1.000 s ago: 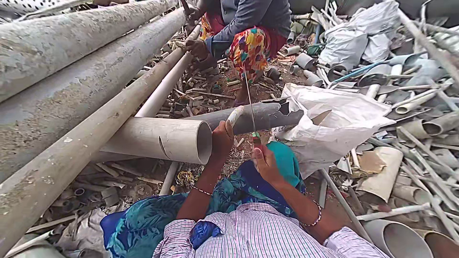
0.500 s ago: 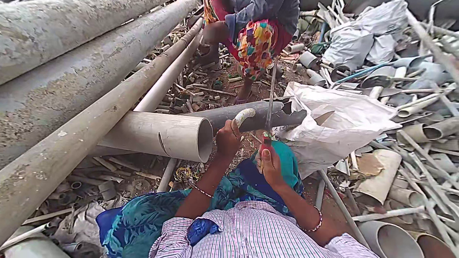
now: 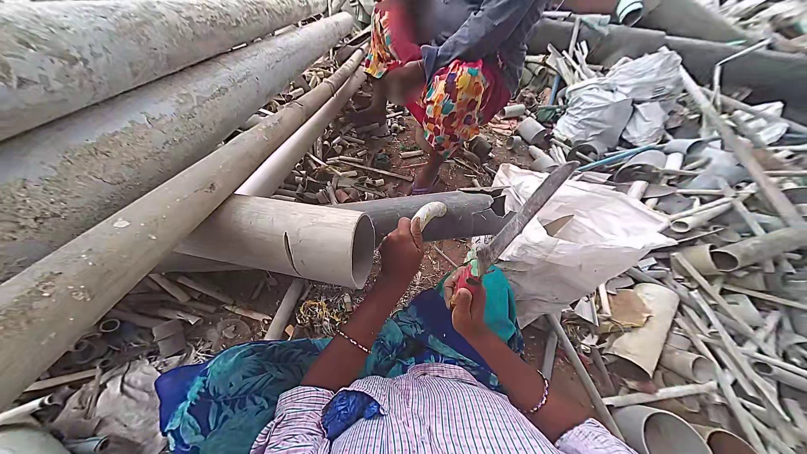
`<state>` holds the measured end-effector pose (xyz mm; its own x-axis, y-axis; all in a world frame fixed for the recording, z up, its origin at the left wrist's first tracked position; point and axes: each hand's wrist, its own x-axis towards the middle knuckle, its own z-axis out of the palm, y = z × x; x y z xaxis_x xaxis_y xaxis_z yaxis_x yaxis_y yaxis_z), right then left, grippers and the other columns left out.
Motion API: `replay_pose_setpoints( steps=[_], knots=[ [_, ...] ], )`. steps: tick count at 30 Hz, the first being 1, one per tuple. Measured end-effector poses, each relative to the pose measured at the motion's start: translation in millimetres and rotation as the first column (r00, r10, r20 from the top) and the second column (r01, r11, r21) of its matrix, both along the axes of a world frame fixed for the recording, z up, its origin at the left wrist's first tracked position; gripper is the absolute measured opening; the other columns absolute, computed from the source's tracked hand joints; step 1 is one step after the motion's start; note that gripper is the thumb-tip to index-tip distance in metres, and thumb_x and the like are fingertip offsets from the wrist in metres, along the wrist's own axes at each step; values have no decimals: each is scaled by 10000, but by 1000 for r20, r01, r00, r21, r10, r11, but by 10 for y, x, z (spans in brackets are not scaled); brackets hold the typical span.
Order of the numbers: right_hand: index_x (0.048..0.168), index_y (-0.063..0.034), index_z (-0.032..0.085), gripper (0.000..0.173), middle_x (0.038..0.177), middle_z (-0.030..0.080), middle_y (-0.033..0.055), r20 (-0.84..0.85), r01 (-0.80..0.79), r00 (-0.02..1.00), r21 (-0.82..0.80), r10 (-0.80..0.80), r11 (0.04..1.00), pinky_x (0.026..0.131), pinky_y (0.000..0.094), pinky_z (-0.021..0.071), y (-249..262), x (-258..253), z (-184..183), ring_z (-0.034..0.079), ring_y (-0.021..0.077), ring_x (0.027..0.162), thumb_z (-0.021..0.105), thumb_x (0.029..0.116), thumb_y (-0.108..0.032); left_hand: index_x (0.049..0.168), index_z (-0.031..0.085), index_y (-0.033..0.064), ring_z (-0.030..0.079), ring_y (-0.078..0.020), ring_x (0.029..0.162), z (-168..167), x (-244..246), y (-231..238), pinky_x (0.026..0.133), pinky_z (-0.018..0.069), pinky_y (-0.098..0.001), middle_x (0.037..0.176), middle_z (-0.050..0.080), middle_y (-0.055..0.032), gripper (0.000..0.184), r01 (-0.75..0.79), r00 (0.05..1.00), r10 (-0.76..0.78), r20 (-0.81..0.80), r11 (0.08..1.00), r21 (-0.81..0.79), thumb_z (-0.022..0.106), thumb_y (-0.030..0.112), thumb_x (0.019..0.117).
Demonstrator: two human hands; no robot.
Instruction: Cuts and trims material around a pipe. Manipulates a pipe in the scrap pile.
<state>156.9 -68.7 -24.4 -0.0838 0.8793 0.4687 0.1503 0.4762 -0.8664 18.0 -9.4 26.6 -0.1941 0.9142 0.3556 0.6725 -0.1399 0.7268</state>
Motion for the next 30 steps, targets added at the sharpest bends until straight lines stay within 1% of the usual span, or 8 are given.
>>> replay_pose_setpoints(
  steps=[4, 8, 11, 15, 18, 21, 25, 30],
  knots=[
    [885, -104, 434, 432, 537, 396, -61, -230, -108, 966, -775, -119, 623, 354, 165, 317, -14, -109, 123, 332, 20, 364, 178, 1133, -349, 973, 641, -107, 715, -442, 748, 44, -24, 33, 670, 558, -567, 745, 669, -251, 424, -24, 999, 24, -31, 1000, -11, 423, 231, 1105],
    [966, -109, 494, 433, 645, 450, -149, -77, -73, 995, -186, 60, 980, 446, 112, 369, -119, -50, 323, 392, -80, 478, 360, 1083, -504, 944, 632, -92, 706, -418, 689, -22, -77, 30, 617, 553, -552, 703, 653, -232, 453, -5, 1000, 6, -23, 1000, 27, 388, 253, 1108],
    [947, -127, 529, 582, 671, 496, -124, 22, -12, 1000, 164, 8, 986, 485, 133, 417, -28, -3, 331, 464, -83, 536, 348, 1003, -677, 908, 636, -79, 669, -362, 611, -60, -54, 30, 577, 532, -513, 643, 616, -192, 448, 16, 999, -19, 38, 997, 75, 385, 235, 1107],
    [963, -145, 482, 399, 653, 480, -153, -177, -98, 982, -199, 62, 975, 453, 108, 381, -22, -42, 157, 419, -77, 486, 340, 1092, -494, 919, 635, -80, 645, -346, 617, -20, -28, 36, 607, 522, -506, 643, 599, -180, 441, 35, 992, -33, 121, 999, -9, 373, 216, 1115],
    [881, -111, 436, 456, 534, 389, -57, -282, -126, 945, -783, -168, 609, 347, 166, 311, 30, -93, 218, 334, 25, 362, 159, 1132, -372, 959, 635, -88, 670, -368, 667, 23, -37, 12, 646, 538, -520, 680, 623, -202, 442, 25, 994, -18, 112, 998, -63, 372, 227, 1123],
    [953, -105, 461, 355, 581, 441, -99, -280, -115, 958, -559, -56, 821, 388, 121, 355, -58, -91, 326, 379, -30, 403, 207, 1123, -287, 946, 631, -86, 665, -358, 643, 23, -52, 41, 624, 535, -505, 668, 617, -197, 449, 4, 994, 0, 107, 999, -32, 366, 230, 1123],
    [971, -106, 530, 549, 669, 486, -124, -23, -25, 999, 37, 26, 999, 474, 139, 407, -30, -57, 201, 444, -73, 520, 360, 1033, -624, 951, 617, -69, 663, -365, 640, 13, -62, 19, 603, 530, -512, 676, 613, -202, 474, 23, 995, -19, 98, 999, -42, 337, 268, 1131],
    [874, -107, 438, 433, 527, 398, -61, -283, -134, 950, -749, -131, 649, 354, 165, 324, -25, -174, 137, 342, 21, 364, 170, 1134, -326, 994, 633, -80, 684, -383, 694, 64, -67, 3, 652, 545, -534, 716, 639, -214, 470, 34, 995, -24, 101, 995, -99, 351, 270, 1130]
  ],
)
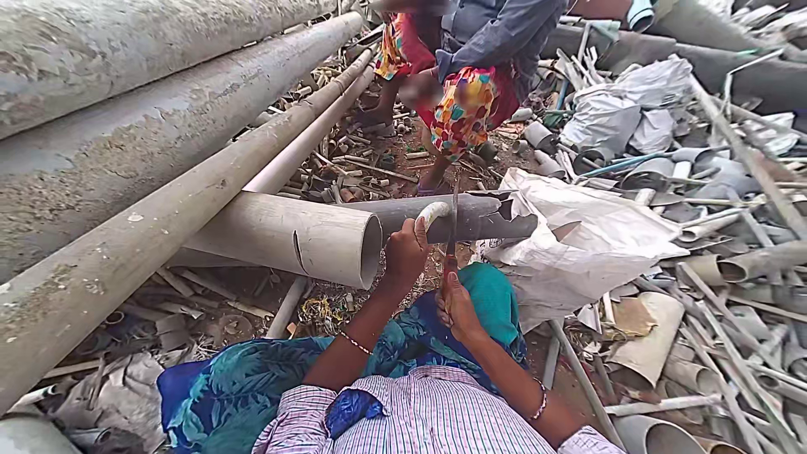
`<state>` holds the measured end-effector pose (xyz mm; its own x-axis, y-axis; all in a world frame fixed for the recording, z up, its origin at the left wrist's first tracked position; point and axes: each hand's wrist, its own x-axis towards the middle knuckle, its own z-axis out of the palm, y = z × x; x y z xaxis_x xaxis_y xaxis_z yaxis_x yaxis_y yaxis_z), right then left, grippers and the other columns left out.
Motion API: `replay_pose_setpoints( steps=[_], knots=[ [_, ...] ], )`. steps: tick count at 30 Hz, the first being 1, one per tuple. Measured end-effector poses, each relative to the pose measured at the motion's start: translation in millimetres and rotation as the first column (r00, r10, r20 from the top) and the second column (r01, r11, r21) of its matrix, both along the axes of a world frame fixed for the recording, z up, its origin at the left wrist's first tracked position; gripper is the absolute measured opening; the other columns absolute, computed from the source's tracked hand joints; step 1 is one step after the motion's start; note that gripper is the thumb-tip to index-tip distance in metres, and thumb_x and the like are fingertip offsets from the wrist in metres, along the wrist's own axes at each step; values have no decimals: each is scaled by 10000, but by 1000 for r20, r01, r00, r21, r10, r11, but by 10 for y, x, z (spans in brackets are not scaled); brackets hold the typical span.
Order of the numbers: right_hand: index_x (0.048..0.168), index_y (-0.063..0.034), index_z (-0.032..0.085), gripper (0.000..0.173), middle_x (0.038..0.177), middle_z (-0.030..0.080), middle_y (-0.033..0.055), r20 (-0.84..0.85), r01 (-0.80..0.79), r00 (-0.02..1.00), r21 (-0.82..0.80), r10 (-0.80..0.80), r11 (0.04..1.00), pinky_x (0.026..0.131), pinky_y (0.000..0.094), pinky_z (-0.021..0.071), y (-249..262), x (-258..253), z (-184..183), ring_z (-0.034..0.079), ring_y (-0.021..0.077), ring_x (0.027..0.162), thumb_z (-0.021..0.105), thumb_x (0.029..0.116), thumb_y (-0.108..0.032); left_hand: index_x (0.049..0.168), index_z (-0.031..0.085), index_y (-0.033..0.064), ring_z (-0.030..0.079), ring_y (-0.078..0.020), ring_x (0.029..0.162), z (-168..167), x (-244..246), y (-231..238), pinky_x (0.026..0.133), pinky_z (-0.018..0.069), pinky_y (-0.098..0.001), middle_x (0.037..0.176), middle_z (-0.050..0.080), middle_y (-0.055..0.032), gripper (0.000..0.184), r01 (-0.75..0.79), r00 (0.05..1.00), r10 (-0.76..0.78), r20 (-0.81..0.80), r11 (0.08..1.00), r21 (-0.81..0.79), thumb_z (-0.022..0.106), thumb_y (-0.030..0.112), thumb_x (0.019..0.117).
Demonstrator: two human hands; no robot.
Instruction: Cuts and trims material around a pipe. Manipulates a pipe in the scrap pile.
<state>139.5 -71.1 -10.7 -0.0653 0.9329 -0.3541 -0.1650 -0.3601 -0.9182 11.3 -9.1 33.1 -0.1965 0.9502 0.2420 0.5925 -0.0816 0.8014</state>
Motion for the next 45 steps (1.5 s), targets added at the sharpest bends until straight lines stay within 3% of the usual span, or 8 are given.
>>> replay_pose_setpoints(
  steps=[6, 10, 16, 24, 28, 32, 38, 45],
  knots=[
    [969, -88, 527, 542, 659, 473, -112, 260, -125, 958, 754, -118, 645, 489, 146, 418, -9, 86, -52, 446, -60, 520, 352, 1052, -595, 928, 622, -64, 656, -344, 652, -26, -10, 52, 630, 524, -517, 688, 618, -186, 465, -23, 999, 22, 40, 999, 22, 346, 253, 1127],
    [888, -93, 441, 387, 549, 379, -67, 67, 33, 997, 56, -37, 998, 373, 164, 316, 39, -34, -131, 328, 11, 384, 222, 1137, -294, 965, 619, -66, 665, -355, 690, 46, 9, -15, 669, 532, -524, 719, 625, -199, 457, -8, 998, 11, 65, 998, -56, 355, 267, 1131],
    [962, -51, 534, 567, 647, 461, -110, 297, -123, 943, 732, -151, 670, 482, 150, 411, 65, 69, -161, 432, -59, 508, 343, 1064, -575, 953, 636, -55, 603, -289, 650, -10, -26, 45, 647, 510, -481, 725, 597, -165, 510, 21, 976, -2, 220, 997, -81, 318, 298, 1138],
    [1004, -73, 500, 282, 594, 389, -102, 195, -3, 979, 282, -54, 959, 420, 156, 351, 104, -3, -169, 357, -19, 434, 292, 1104, -235, 1102, 577, -12, 507, -110, 461, -95, -33, 71, 467, 474, -276, 614, 529, -33, 526, 72, 812, 54, 581, 979, -191, 221, 373, 1143],
    [1014, -61, 492, 293, 604, 386, -87, 172, -22, 985, 219, -17, 975, 418, 154, 341, 204, 44, -154, 347, -11, 436, 291, 1118, -247, 1563, 255, 104, 559, -132, 520, 56, 21, 16, 461, 496, -281, 850, 613, -91, 475, 179, 718, -46, 695, 976, -121, 371, 268, 1132],
    [932, -93, 460, 351, 574, 406, -75, 43, -20, 999, 112, 16, 993, 391, 146, 326, 199, 24, -50, 349, -3, 407, 226, 1129, -267, 1566, 332, 156, 609, -173, 688, 298, -46, -113, 540, 525, -297, 1174, 571, -163, 686, 431, 666, -254, 701, 899, -83, 522, -58, 942],
    [975, -72, 467, 329, 589, 418, -71, 18, 40, 999, 120, -42, 992, 399, 141, 342, 186, 89, -58, 371, -9, 416, 235, 1129, -246, 1603, 286, 109, 709, -233, 990, 340, -130, -123, 870, 599, -399, 1363, 591, -201, 775, 652, 737, -612, 287, 755, -64, 669, -39, 945],
    [856, -137, 443, 397, 537, 425, -92, 97, -52, 995, 139, 38, 989, 376, 134, 329, 251, 55, -62, 362, -12, 388, 179, 1125, -261, 1178, 764, 129, 452, -456, 1395, 245, 32, -136, 1126, 365, -604, 1431, 565, -233, 379, 470, 861, -364, -355, 836, 284, 844, 211, 817]
  ],
)
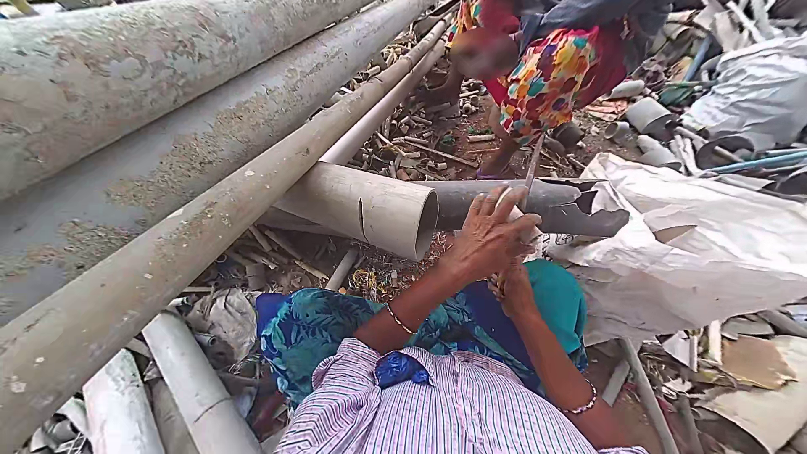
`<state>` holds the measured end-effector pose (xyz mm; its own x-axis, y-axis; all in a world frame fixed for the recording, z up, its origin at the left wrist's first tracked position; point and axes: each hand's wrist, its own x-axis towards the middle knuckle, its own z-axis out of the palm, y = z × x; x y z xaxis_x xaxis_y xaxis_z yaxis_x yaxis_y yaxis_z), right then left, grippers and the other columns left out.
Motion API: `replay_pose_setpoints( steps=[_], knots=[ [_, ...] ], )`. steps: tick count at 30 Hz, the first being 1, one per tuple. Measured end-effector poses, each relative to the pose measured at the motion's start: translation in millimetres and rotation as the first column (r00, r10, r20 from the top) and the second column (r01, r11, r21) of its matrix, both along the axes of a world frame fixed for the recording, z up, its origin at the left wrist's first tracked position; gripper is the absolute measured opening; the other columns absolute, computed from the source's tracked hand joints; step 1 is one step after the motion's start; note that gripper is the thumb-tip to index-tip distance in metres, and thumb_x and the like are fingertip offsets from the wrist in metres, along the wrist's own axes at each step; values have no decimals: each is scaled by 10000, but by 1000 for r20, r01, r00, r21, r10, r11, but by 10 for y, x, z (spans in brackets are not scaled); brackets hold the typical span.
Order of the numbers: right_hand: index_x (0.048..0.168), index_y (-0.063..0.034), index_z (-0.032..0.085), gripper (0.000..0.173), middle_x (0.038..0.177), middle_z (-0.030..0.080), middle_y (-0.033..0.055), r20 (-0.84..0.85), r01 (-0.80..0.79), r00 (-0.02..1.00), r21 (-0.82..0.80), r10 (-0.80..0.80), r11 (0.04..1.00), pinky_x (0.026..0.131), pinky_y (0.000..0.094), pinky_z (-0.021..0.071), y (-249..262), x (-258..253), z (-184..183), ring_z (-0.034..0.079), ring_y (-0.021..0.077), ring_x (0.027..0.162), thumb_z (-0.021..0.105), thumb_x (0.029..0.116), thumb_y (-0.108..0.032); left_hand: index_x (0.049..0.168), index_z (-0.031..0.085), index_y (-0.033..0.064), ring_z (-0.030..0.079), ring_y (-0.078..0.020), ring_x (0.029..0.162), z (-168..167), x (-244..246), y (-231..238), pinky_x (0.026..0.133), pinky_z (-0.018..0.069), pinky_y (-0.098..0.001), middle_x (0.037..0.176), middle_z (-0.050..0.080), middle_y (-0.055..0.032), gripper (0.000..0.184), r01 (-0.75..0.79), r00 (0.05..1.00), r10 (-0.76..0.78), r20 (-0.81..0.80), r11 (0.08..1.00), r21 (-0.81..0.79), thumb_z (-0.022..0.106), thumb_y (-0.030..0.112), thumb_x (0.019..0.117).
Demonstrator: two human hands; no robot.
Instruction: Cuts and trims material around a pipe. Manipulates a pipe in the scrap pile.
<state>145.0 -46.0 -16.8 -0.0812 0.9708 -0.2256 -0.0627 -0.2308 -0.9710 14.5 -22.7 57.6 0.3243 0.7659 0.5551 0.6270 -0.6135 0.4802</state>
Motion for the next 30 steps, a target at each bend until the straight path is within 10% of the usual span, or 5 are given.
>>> replay_pose_setpoints(
  steps=[11, 19, 23, 27, 30],
  knots=[
    [1041, -44, 537, 544, 693, 508, -88, 172, 27, 957, 753, -236, 657, 535, 170, 467, -174, 178, 66, 484, -45, 555, 370, 1062, -562, 1336, 501, -27, 626, -133, 981, -119, -122, 280, 884, 525, -289, 1146, 620, -145, 312, -18, 843, 107, 527, 985, -170, 499, 93, 1047],
    [934, -111, 506, 279, 578, 397, -130, -12, 48, 999, 226, -47, 973, 448, 133, 350, -212, 26, 6, 366, -41, 449, 288, 1093, -181, 1291, 475, -38, 578, -46, 1114, -423, -83, 506, 968, 484, -233, 1218, 593, -51, 273, 144, 484, 7, 875, 986, -88, 381, 16, 1040],
    [1033, -147, 526, 363, 698, 485, -184, 24, 26, 999, 575, -48, 818, 526, 114, 420, -178, 129, -24, 450, -91, 555, 394, 1081, -482, 1486, 409, 12, 547, -238, 1306, -537, -282, 405, 1075, 446, -363, 1458, 541, -166, 396, 1, 816, 139, 562, 971, -241, 341, 95, 1105],
    [890, -111, 484, 351, 571, 383, -99, -23, 44, 999, 72, -42, 996, 410, 132, 319, -151, 115, -140, 336, -25, 421, 259, 1120, -254, 1505, 436, 37, 573, -378, 1291, -349, -347, 192, 1080, 457, -458, 1452, 556, -209, 412, -99, 927, 196, 321, 951, -294, 442, 129, 1104],
    [898, -129, 507, 329, 594, 415, -130, -25, 55, 998, 210, -51, 976, 431, 129, 334, -231, 98, -93, 358, -43, 446, 284, 1101, -259, 1398, 527, -19, 585, -385, 1250, -540, -330, 456, 1070, 454, -461, 1361, 595, -250, 356, -126, 913, 194, 360, 971, -203, 471, 145, 1088]
  ],
)
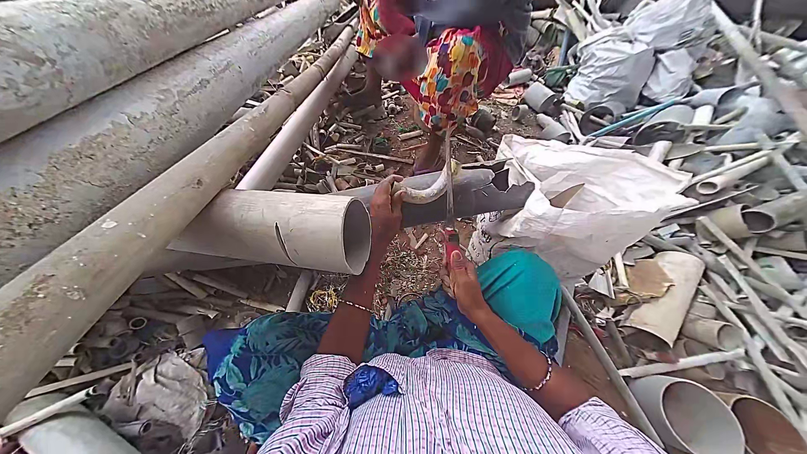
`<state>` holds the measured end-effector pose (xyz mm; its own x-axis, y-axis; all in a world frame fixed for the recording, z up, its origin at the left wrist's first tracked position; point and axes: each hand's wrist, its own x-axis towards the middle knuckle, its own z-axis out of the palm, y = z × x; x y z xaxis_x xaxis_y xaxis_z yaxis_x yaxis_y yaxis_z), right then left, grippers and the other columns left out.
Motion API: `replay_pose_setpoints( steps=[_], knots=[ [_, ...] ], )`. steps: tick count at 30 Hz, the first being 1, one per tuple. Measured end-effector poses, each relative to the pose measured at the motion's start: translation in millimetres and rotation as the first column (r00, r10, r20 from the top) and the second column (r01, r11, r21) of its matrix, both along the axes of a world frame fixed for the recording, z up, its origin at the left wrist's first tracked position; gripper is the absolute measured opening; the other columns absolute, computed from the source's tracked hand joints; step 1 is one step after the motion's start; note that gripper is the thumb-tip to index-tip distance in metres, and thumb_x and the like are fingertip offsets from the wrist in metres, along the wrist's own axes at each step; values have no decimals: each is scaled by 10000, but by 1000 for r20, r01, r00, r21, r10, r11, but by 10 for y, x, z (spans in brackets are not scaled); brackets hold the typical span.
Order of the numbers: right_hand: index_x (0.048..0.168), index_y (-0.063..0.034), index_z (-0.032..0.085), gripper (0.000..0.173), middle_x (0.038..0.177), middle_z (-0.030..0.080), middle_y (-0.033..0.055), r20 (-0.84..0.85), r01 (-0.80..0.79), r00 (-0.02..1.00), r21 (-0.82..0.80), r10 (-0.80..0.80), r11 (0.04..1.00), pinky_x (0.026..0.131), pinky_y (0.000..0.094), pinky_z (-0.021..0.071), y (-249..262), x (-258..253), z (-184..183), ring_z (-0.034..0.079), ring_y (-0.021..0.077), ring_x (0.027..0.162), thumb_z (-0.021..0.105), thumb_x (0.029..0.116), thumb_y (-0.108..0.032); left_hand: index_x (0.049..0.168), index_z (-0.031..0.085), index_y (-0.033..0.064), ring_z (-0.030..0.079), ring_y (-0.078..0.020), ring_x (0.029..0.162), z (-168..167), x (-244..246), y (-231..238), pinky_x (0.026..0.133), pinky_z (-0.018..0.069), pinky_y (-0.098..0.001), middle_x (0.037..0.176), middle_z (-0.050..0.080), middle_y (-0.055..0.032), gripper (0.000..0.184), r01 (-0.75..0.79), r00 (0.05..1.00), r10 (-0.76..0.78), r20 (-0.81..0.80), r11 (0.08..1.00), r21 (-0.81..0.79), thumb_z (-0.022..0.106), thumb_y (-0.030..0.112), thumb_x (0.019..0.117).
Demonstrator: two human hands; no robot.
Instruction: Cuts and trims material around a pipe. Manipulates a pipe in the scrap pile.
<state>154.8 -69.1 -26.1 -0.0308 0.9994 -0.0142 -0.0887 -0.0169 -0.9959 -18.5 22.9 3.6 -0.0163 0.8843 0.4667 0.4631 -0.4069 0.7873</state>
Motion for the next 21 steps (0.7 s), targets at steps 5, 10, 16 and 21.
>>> replay_pose_setpoints(
  steps=[5, 10, 16, 21],
  knots=[
    [957, -137, 542, 461, 682, 458, -180, 125, -50, 992, 474, -11, 879, 551, 103, 404, 159, -3, -133, 440, -114, 576, 382, 1059, -557, 1374, 568, -12, 408, -440, 1411, 78, 6, -99, 1183, 294, -537, 1455, 510, -248, 415, -77, 980, 80, -180, 997, 22, 470, 281, 1097],
    [777, -146, 450, 457, 522, 374, -96, -97, -61, 994, -172, 45, 983, 393, 150, 289, 219, -162, 41, 318, -5, 396, 166, 1112, -275, 1362, 587, 41, 421, -422, 1408, -65, -14, -14, 1168, 308, -548, 1482, 497, -222, 424, -122, 973, 119, -197, 993, -5, 454, 345, 1100],
    [941, -299, 588, 442, 728, 530, -222, 5, -48, 999, 552, 54, 833, 550, 98, 421, 279, -61, 154, 483, -117, 601, 419, 953, -708, 1332, 590, 21, 430, -422, 1398, 62, -8, -2, 1166, 318, -533, 1471, 502, -229, 420, -111, 971, 97, -218, 992, -56, 434, 338, 1105],
    [792, -141, 429, 571, 502, 373, -72, -155, -115, 986, -387, 58, 915, 371, 143, 290, 49, -217, -8, 329, 8, 369, 70, 1104, -457, 1205, 674, -40, 471, -478, 1296, -66, 74, 281, 1143, 244, -574, 1297, 580, -305, 331, -157, 977, 143, -161, 984, -81, 480, 192, 1069]
  ],
)
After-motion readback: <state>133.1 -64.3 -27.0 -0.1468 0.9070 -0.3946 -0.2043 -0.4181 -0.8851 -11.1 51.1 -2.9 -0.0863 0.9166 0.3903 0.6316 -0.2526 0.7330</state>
